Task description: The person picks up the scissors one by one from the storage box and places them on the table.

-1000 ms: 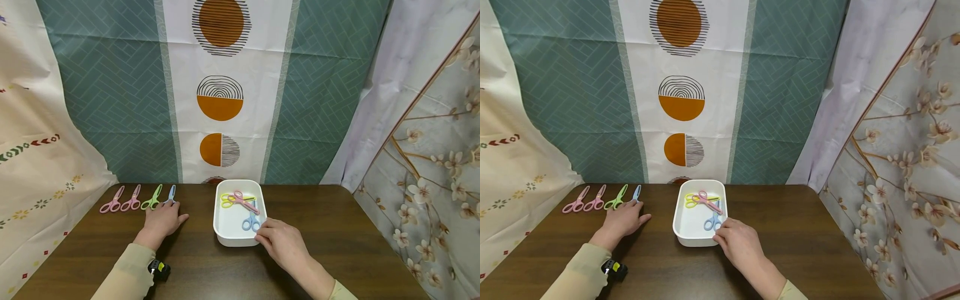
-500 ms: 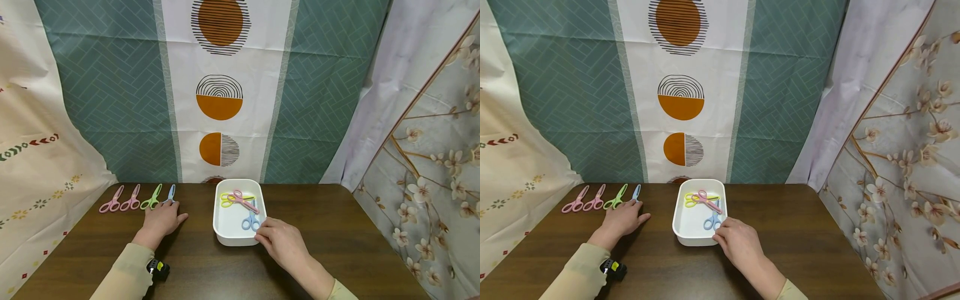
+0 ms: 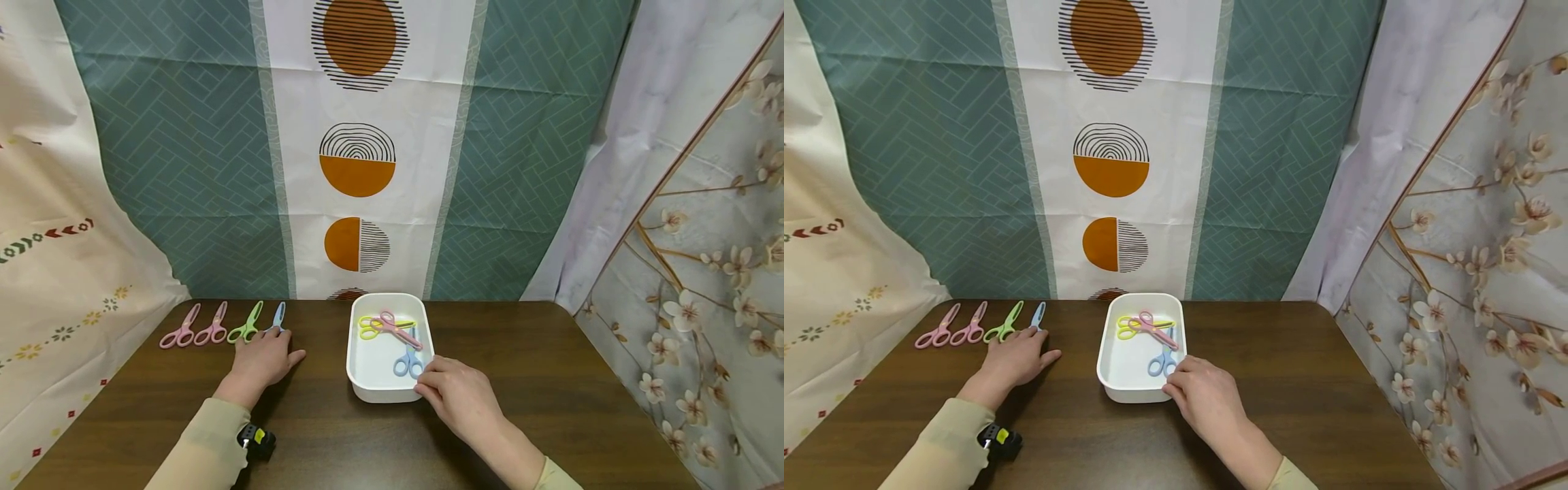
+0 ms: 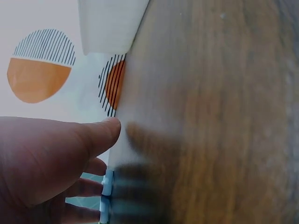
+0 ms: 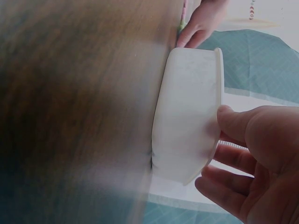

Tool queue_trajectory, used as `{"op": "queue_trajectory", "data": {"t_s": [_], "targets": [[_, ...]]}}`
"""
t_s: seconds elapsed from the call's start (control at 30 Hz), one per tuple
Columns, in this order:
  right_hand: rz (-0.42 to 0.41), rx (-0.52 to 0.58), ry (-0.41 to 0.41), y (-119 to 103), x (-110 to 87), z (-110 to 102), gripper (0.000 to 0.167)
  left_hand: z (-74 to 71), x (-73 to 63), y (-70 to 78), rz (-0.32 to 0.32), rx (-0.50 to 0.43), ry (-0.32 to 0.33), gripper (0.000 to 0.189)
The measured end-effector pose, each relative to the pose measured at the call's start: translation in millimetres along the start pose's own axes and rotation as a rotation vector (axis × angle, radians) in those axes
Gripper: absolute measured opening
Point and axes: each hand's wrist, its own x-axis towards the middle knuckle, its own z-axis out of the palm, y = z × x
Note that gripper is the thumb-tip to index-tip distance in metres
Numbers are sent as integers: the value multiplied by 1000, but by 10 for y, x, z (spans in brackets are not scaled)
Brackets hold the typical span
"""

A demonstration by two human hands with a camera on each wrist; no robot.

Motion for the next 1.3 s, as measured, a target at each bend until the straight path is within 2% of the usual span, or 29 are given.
{"op": "queue_trajectory", "data": {"t_s": [0.1,0.23,0.37,0.77,1.07,1.3], "targets": [[-11,-2,4,4,-5,1,7,-5,6,-10,-3,0,18,59],[-18,-1,8,11,-9,2,6,-17,12,-11,8,-21,97,62],[-12,5,9,11,-8,4,6,-51,8,49,30,-36,136,67],[4,5,7,2,-4,-8,8,-165,-64,350,92,-15,150,65],[13,0,-1,4,2,-12,8,-293,-151,628,214,-17,199,60],[18,0,-13,2,6,-9,8,-305,-230,899,290,-1,184,60]]}}
